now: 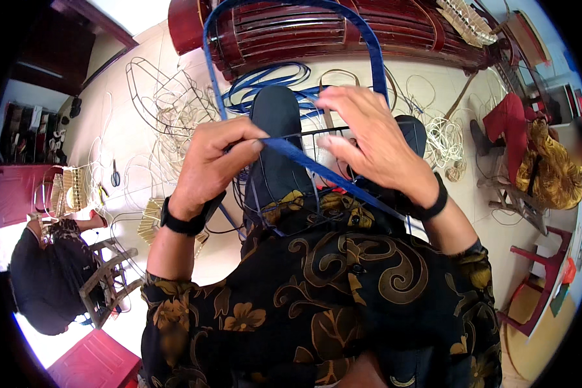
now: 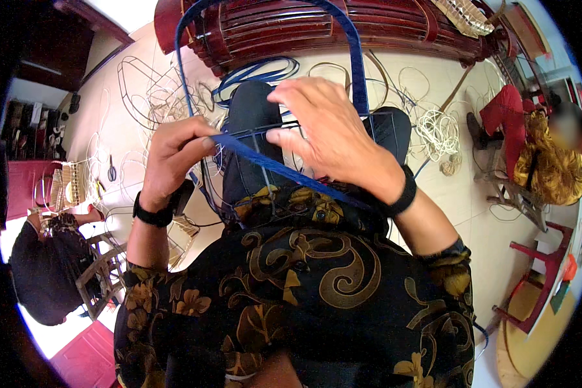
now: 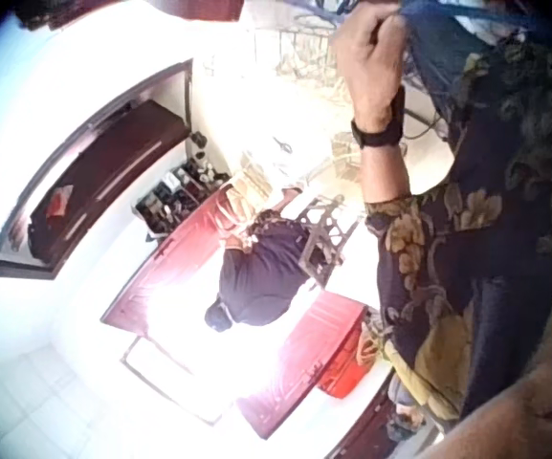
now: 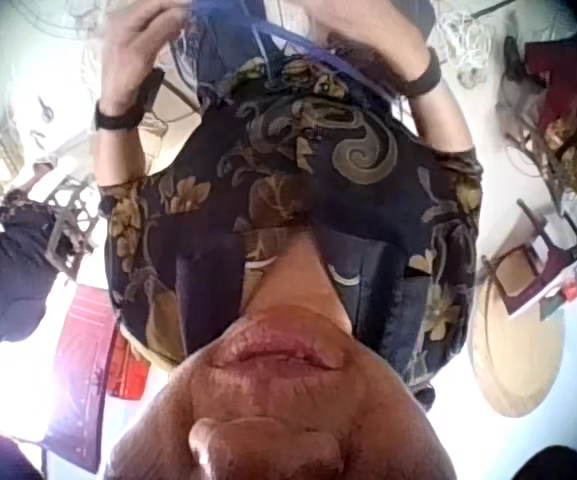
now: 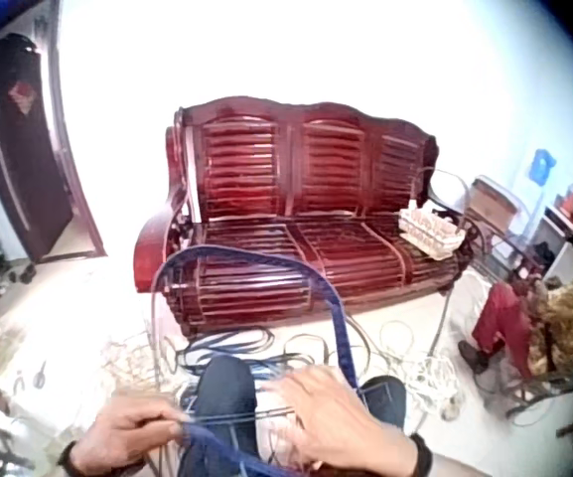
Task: The person weaves blue plastic straps through a wire basket frame by hand, pulling the straps tight and tucking the ends into the mesh.
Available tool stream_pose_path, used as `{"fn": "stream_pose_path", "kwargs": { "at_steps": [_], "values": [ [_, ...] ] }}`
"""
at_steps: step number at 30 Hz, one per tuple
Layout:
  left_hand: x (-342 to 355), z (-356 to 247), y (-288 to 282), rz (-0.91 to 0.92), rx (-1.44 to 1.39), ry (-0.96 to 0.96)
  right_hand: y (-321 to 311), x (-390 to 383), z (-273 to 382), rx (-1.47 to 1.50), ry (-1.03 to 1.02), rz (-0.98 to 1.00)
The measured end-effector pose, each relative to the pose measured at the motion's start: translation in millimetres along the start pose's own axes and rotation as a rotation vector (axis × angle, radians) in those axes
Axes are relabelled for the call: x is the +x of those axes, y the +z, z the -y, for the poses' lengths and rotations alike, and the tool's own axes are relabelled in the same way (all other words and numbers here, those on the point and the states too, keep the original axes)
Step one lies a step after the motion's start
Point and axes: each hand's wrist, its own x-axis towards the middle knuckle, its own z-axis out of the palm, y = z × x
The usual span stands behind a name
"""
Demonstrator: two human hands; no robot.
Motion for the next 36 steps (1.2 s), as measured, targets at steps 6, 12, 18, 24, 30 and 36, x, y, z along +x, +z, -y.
{"fn": "stream_pose_path", "kwargs": {
  "at_steps": [6,12,18,24,30,36],
  "values": [
    [-9,11,-10,-0.059,-0.096,0.059,-15,-14,-16,0.234,0.345,0.313],
    [5,19,-4,-0.100,-0.217,0.157,-39,-8,14,0.221,0.474,0.313],
    [-5,34,-9,-0.062,-0.383,0.169,-66,21,41,0.108,0.538,0.314],
    [-3,52,28,-0.118,-0.414,0.037,-42,6,5,0.065,0.525,0.329],
    [-12,41,14,-0.164,-0.353,0.082,-39,15,2,0.089,0.438,0.294],
    [-44,35,-9,-0.323,-0.437,-0.001,-9,35,22,0.235,0.371,0.256]
  ]
}}
